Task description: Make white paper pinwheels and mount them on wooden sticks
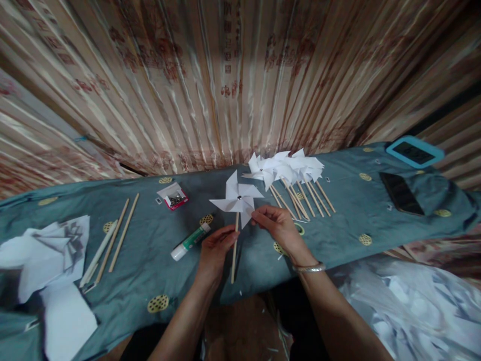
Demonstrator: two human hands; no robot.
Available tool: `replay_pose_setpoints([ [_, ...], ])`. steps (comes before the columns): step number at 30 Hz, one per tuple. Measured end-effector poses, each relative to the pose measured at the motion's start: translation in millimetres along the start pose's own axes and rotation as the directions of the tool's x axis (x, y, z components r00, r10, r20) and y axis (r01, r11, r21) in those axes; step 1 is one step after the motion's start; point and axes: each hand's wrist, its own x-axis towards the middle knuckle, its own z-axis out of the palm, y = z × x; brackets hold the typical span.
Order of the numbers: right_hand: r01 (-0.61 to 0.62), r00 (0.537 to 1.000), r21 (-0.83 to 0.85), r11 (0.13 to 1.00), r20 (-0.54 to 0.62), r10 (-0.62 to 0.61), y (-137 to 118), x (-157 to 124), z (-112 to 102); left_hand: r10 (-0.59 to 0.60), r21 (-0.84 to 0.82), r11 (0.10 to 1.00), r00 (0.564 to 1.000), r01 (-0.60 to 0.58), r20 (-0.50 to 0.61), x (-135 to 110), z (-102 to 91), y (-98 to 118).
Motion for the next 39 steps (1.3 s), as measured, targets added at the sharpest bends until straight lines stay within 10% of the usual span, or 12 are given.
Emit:
replay_pose_setpoints([
  [39,-0.041,0.996,0.094,0.995,0.077,0.034,0.6,-5.5,8.1,-0.006,-0.066,0.998,0.999,0.009,0.039,-0.4,-0.4,-4.4],
])
